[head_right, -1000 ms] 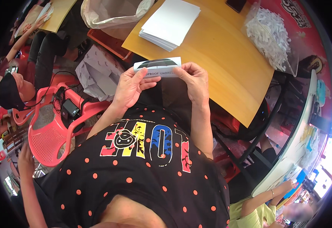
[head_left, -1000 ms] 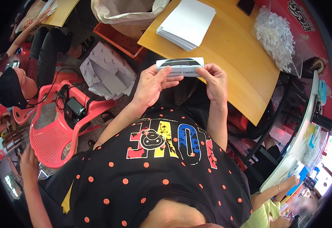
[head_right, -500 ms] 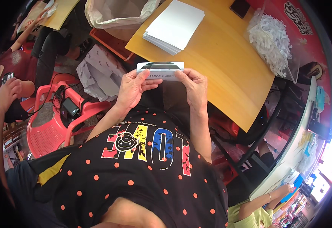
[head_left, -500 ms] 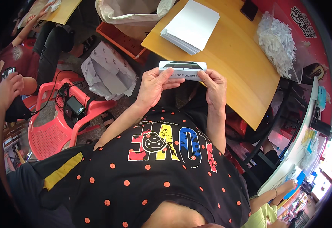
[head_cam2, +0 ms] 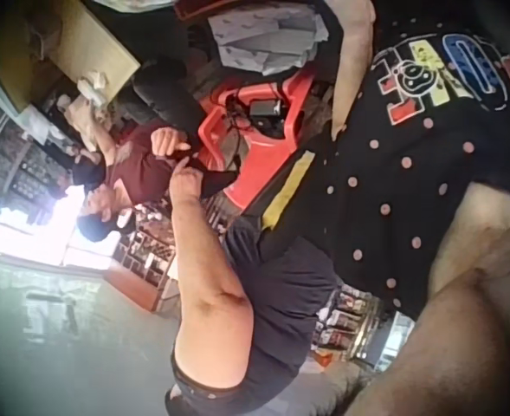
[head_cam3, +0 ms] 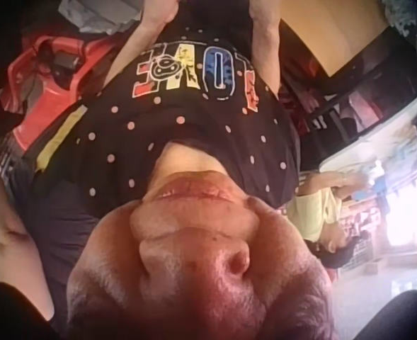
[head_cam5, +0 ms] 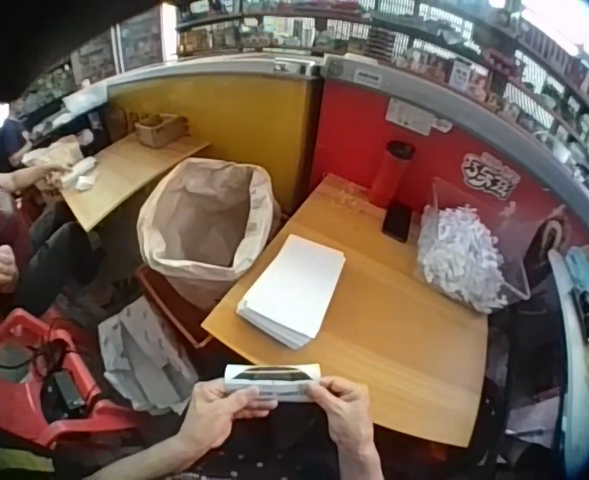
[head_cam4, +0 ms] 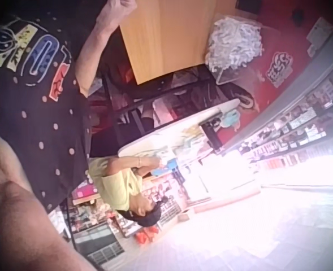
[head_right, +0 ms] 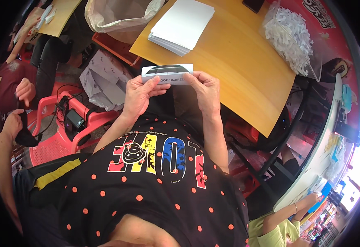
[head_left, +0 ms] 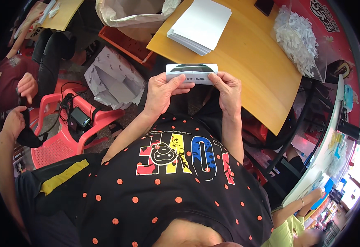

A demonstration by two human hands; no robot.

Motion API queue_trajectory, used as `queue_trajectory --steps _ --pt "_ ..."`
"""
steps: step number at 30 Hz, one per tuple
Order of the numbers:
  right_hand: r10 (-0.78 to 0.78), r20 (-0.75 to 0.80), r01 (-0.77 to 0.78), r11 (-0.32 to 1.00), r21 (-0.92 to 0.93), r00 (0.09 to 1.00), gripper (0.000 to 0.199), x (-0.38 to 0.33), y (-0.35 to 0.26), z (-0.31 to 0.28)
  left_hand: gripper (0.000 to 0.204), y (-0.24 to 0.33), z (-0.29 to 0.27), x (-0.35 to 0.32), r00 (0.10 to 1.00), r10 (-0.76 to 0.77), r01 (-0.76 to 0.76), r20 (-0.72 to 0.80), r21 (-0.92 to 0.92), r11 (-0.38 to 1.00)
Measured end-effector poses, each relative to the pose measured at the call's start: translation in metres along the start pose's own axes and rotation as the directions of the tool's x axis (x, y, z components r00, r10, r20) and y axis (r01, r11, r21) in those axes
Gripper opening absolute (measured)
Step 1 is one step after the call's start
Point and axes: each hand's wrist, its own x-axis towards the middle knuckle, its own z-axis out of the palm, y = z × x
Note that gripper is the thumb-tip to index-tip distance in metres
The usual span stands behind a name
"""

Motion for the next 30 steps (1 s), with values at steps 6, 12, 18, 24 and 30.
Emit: queue_trajectory --steps 6,12,18,24,30 --pt "0.021 0.048 -0.022 1.000 0.018 0.999 0.015 -0.002 -0.002 0.000 0.023 0.001 -0.003 0.002 1.000 0.026 -0.026 -0.006 0.040 0.999" --pt "0.012 0.087 -0.015 0.999 0.035 0.996 0.014 -0.001 -0.005 0.003 0.020 0.001 -0.007 0.005 0.999 0.030 -0.029 -0.011 0.026 0.999" --pt "0.027 0.089 -0.030 0.999 0.031 0.996 0.014 0.000 -0.005 0.002 0.020 0.000 -0.008 0.006 1.000 0.006 -0.006 -0.015 0.009 1.000" --pt "-0.021 -0.020 0.014 0.959 -0.282 1.000 0.019 -0.001 -0.004 0.001 0.023 0.002 -0.008 0.008 1.000 0.018 -0.019 0.006 0.068 0.998" --pt "-0.484 0.135 0.410 0.522 -0.748 0.864 0.023 -0.010 -0.023 0.008 0.022 0.005 -0.009 0.008 0.994 0.109 -0.112 0.027 0.210 0.971"
